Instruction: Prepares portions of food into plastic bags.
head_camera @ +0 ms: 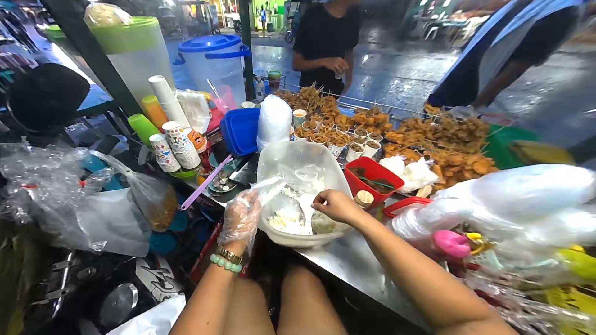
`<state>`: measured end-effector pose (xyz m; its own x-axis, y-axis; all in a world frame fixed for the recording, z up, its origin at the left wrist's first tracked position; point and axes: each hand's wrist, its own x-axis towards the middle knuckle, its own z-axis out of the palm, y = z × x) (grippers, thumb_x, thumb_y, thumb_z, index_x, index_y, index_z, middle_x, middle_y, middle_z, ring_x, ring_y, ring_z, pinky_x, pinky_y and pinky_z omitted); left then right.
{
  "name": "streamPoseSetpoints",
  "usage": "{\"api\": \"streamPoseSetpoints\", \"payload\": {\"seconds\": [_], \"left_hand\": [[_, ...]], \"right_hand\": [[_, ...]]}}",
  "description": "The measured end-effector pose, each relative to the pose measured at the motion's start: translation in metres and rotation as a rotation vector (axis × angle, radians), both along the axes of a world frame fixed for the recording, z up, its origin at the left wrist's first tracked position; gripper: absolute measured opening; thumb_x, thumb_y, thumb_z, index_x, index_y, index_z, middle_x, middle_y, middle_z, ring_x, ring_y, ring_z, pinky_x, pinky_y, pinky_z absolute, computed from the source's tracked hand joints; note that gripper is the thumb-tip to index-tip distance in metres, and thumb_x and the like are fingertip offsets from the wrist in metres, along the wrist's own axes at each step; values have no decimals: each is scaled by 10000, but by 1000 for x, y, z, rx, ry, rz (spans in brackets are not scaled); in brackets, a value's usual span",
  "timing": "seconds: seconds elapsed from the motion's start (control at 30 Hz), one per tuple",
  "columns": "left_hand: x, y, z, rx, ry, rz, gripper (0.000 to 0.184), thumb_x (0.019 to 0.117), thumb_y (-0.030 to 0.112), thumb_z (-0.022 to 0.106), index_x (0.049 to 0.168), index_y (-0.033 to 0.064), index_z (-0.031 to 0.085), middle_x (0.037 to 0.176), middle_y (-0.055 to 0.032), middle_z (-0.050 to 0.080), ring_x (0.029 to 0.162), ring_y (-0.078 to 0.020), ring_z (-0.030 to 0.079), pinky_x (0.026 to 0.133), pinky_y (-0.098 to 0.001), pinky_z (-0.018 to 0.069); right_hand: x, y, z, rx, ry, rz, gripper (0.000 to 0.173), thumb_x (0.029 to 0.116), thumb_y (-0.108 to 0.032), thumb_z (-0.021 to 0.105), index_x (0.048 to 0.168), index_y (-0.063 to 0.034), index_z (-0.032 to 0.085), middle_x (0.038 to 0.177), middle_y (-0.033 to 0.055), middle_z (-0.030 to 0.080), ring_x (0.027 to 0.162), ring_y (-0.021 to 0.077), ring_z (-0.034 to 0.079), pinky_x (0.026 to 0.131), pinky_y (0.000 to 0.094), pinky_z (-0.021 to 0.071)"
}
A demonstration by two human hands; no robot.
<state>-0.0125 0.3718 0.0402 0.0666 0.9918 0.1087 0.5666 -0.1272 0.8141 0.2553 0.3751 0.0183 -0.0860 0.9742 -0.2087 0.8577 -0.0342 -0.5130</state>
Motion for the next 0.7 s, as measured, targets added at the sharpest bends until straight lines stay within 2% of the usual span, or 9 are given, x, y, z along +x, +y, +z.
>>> {"api": "streamPoseSetpoints", "payload": {"seconds": [0.07, 0.17, 0.23, 0.33, 0.43, 0.7], "left_hand": [[11, 13, -4, -4, 12, -17, 327, 1010, 104, 594, 1317, 11, 659, 1306, -187, 655, 1017, -226, 711, 921, -364, 578], [27, 31, -15, -12, 94, -38, 343, 1009, 75, 583, 1339, 7, 647, 1337, -205, 640, 1130, -276, 682, 1012, -402, 537], [35, 35, -29, 38, 204, -52, 339, 1027, 80, 541, 1337, -1, 652, 1356, -223, 635, 1252, -333, 623, 1112, -446, 453], [42, 35, -46, 232, 274, -7, 298, 1017, 36, 515, 1223, -15, 724, 1253, -242, 692, 1203, -401, 651, 1088, -499, 463], [43, 33, -47, 251, 284, 2, 297, 1010, 22, 515, 1213, -24, 726, 1238, -249, 696, 1185, -403, 662, 1072, -495, 478], [44, 28, -39, 209, 312, 19, 295, 1002, 12, 535, 1226, -6, 727, 1255, -236, 693, 1197, -387, 658, 1084, -475, 469]], "right_hand": [[-8, 10, 3, -80, -117, 51, 330, 1040, -296, 589, 1151, -10, 711, 1136, 222, 693, 1109, 389, 648, 957, 622, 473], [-23, 29, 8, -129, -256, 75, 331, 1039, -280, 575, 1175, -9, 707, 1176, 250, 685, 1148, 437, 635, 951, 673, 461], [-32, 40, 9, -148, -338, 88, 317, 1035, -247, 568, 1163, 9, 706, 1205, 275, 672, 1168, 470, 624, 942, 698, 457], [-49, 51, 11, -229, -455, 110, 295, 1009, -188, 594, 1090, 83, 678, 1219, 318, 644, 1170, 500, 610, 897, 708, 457], [-60, 59, -2, -351, -542, 147, 294, 980, -135, 615, 1117, 123, 642, 1266, 335, 614, 1196, 507, 594, 891, 713, 456], [-64, 73, -40, -418, -565, 66, 343, 1012, -187, 581, 1207, 90, 641, 1344, 286, 606, 1239, 470, 594, 931, 671, 476]]}}
